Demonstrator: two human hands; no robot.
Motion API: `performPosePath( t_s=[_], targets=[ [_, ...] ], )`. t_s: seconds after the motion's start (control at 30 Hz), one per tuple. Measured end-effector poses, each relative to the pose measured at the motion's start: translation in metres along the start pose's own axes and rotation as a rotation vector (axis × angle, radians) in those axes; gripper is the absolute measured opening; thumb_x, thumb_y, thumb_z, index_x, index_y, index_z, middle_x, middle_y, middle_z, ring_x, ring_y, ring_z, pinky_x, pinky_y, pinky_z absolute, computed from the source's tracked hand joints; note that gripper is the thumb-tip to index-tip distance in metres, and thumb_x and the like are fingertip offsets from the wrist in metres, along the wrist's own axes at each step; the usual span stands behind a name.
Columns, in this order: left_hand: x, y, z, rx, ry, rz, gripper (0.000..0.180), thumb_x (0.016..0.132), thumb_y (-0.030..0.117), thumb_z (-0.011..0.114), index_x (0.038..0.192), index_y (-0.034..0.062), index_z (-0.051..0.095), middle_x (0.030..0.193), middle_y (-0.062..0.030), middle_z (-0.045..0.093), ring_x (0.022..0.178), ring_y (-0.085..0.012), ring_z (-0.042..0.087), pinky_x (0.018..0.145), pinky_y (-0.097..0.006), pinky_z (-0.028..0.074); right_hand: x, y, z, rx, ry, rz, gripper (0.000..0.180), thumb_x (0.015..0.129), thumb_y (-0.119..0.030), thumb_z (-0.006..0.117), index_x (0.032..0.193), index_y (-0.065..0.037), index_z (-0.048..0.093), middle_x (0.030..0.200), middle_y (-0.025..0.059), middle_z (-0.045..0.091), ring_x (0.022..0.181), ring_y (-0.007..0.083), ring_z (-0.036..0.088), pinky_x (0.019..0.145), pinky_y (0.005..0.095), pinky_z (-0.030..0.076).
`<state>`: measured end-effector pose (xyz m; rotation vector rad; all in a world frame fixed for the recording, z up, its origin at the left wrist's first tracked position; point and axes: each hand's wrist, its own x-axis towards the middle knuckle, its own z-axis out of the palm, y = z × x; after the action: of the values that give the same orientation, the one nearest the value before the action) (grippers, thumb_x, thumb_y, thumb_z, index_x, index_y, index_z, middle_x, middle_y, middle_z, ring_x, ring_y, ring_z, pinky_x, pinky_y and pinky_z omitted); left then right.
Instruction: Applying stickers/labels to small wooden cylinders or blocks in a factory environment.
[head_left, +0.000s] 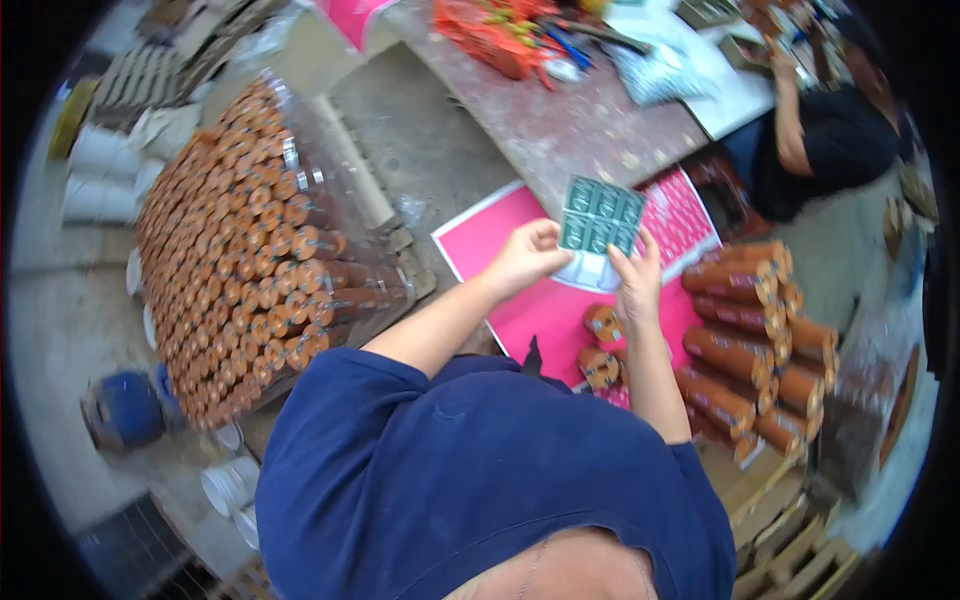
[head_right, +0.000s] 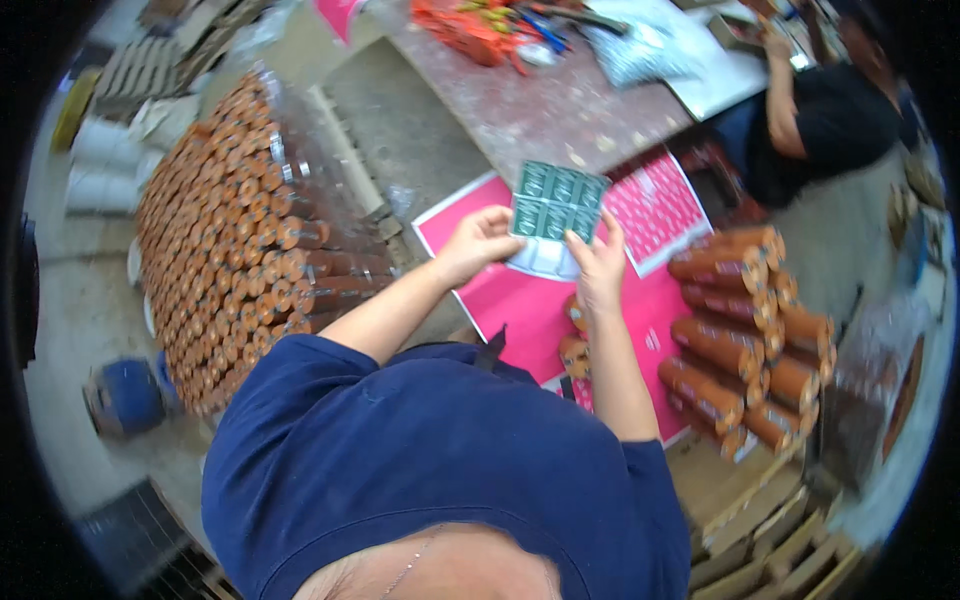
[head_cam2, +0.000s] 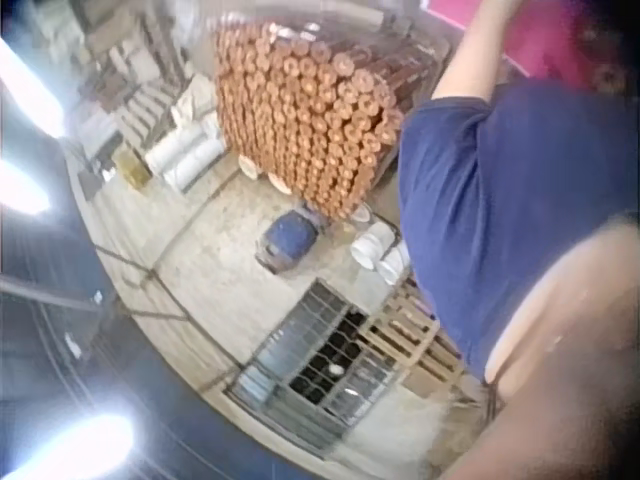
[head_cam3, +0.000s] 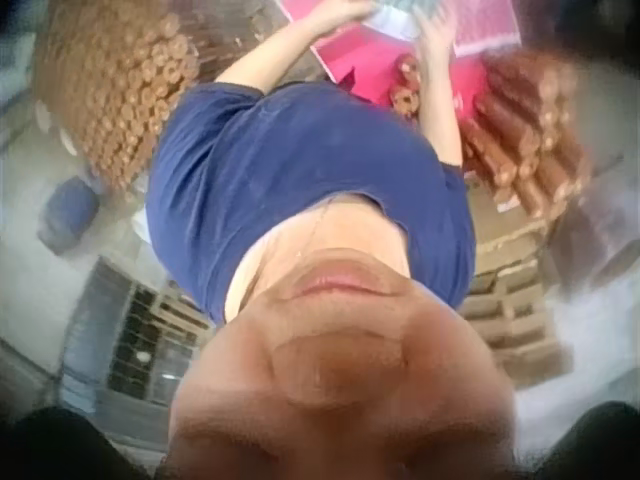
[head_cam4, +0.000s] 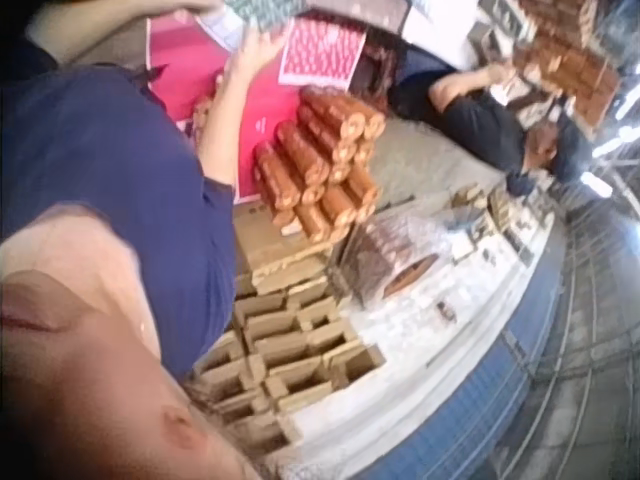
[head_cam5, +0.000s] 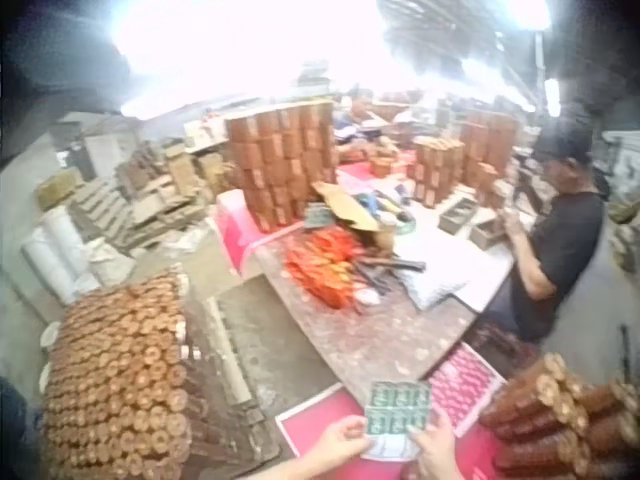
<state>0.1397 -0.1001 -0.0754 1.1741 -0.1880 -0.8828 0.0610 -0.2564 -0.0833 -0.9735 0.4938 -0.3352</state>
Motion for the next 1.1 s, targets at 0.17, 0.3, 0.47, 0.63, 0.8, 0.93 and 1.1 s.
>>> performPosePath(
  t_s=[0.17,0.3,0.47,0.63,0.8,0.93,1.1],
  targets=[
    [-0.001,0.024,0.037,-0.034,-0.039,0.108,0.017,0.078,0.0,0.057,0.094,-0.0039,0.055,0.085,-0.0096,0.062,0.073,-0.0108,0.059,0.064,-0.023,0.049,-0.026,-0.035,0.008,0.052,0.041,-0.204,0.058,0.077,0.007,0.054,0.126,-0.006,0.024,0.104,0.0152,0.054,0.094,0.0185,0.055,0.081,0.0301,0.046],
    [-0.007,0.034,0.061,0.018,-0.078,0.158,0.018,0.079,0.003,0.057,0.095,-0.0053,0.055,0.083,-0.0084,0.062,0.071,-0.0105,0.058,0.063,-0.023,0.048,-0.047,-0.056,0.007,0.135,0.097,-0.3,0.054,0.079,0.006,0.051,0.125,-0.008,0.027,0.104,0.0143,0.054,0.094,0.0187,0.055,0.082,0.0295,0.045],
    [-0.024,0.047,0.089,0.22,-0.072,0.228,0.015,0.079,0.003,0.056,0.092,-0.0047,0.056,0.079,-0.0062,0.061,0.068,-0.0081,0.057,0.062,-0.021,0.047,-0.073,-0.074,0.0,-0.749,0.267,-0.694,0.036,0.074,-0.006,0.06,0.106,-0.008,0.045,0.103,0.0141,0.047,0.098,0.0247,0.045,0.084,0.0339,0.037],
    [-0.037,0.045,0.105,0.364,-0.123,0.255,0.011,0.079,0.003,0.057,0.088,-0.0039,0.058,0.077,-0.0029,0.06,0.067,-0.006,0.055,0.06,-0.018,0.044,-0.093,-0.097,0.007,-1.213,0.104,-1.021,0.018,0.068,-0.007,0.063,0.084,-0.005,0.056,0.091,0.0104,0.052,0.086,0.0264,0.048,0.075,0.0334,0.038],
    [-0.05,0.051,0.122,0.621,-0.172,0.462,0.008,0.078,0.002,0.057,0.083,-0.0037,0.058,0.073,-0.0031,0.06,0.065,-0.0061,0.054,0.059,-0.02,0.044,-0.103,-0.106,-0.002,-1.209,0.051,-1.111,0.016,0.067,-0.004,0.061,0.082,-0.003,0.056,0.079,0.0102,0.058,0.072,0.0273,0.055,0.068,0.035,0.042],
    [-0.052,0.056,0.131,0.9,-0.225,0.804,0.007,0.077,0.002,0.057,0.081,-0.0035,0.057,0.07,-0.0054,0.059,0.063,-0.0075,0.054,0.058,-0.022,0.044,-0.114,-0.115,-0.006,-1.23,0.035,-1.142,0.014,0.067,-0.003,0.061,0.081,-0.001,0.057,0.076,0.0111,0.059,0.068,0.028,0.056,0.067,0.036,0.044],
    [-0.052,0.055,0.139,0.887,-0.242,0.834,0.006,0.078,0.002,0.056,0.078,-0.0035,0.055,0.067,-0.0046,0.056,0.062,-0.0071,0.053,0.056,-0.022,0.043,-0.118,-0.116,-0.008,-1.206,0.073,-1.142,0.014,0.068,-0.002,0.059,0.081,0.0,0.057,0.074,0.0121,0.059,0.067,0.0279,0.058,0.067,0.0359,0.046]
  ],
)
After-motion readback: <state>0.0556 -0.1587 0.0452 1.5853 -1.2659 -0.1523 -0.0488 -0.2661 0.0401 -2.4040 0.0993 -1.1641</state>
